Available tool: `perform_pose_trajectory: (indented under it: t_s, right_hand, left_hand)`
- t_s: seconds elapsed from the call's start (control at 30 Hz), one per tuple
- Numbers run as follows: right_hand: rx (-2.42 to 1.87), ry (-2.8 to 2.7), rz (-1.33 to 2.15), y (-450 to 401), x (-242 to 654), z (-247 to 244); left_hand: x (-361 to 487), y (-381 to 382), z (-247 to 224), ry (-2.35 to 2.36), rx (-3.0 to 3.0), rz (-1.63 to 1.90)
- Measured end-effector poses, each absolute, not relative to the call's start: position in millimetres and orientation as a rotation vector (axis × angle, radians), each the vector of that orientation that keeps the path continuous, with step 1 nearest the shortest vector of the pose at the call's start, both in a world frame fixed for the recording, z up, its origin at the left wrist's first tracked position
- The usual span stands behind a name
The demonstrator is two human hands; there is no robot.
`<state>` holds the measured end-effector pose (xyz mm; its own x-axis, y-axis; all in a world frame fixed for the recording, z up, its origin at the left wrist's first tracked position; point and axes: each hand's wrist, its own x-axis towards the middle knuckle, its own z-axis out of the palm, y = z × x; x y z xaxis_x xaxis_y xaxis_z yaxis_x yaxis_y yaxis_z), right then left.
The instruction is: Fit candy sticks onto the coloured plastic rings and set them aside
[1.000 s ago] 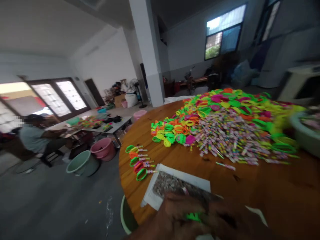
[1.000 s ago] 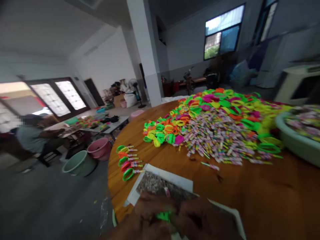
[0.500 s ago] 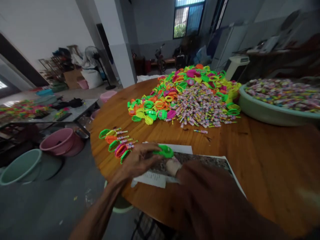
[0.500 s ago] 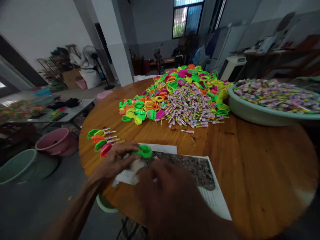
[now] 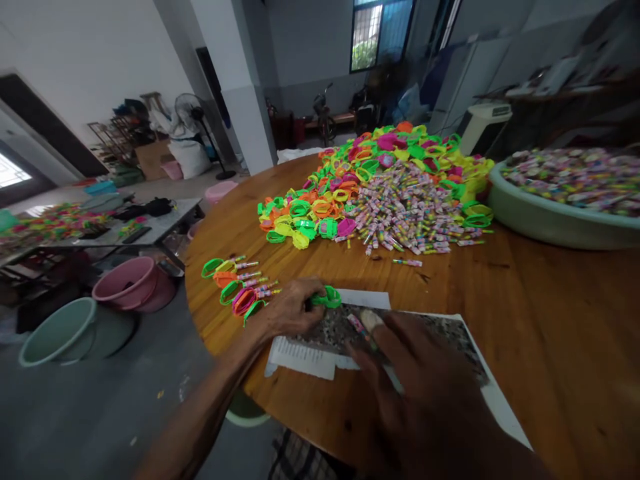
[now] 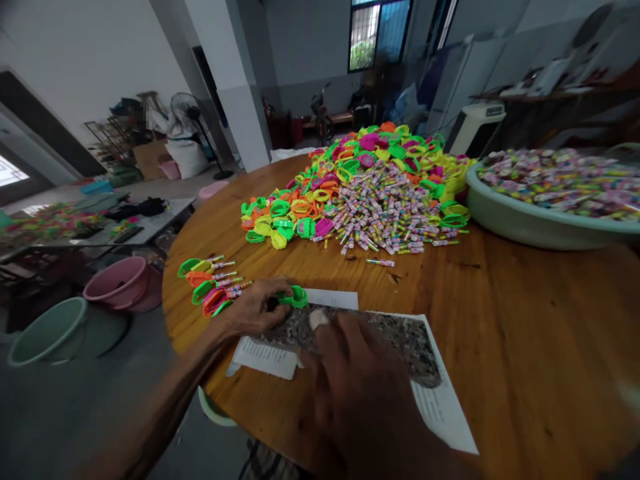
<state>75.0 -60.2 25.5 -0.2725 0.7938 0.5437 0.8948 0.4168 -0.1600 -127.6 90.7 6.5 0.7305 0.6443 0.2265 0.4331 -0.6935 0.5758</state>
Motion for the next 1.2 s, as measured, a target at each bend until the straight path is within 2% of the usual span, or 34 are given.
perform_pose_trajectory:
  t_s: [0.2,0.43,0.7,1.2]
  right_hand:
    - [-1.579,-2.268,-0.17,-21.5,80.6,-13.4]
    - [-1.505,-2.227,0.036,-8.4,92.3,-11.0]
    - [-1.344,-2.12,0.219,2.6,93.8,-14.7]
    - [-1.371,-2.208,0.033,4.8,83.3,-13.0]
  left_hand:
    - [-118.7,90.9,4.7,0.77,2.337,0.62]
    - [-122.7,86.4,-2.1,0.896,2.289,0.649]
    - [-123.8,87.3,-8.5,0.659,2.295,0.747]
    - [-123.1,83.9,-4.1,0.698,2.285,0.699]
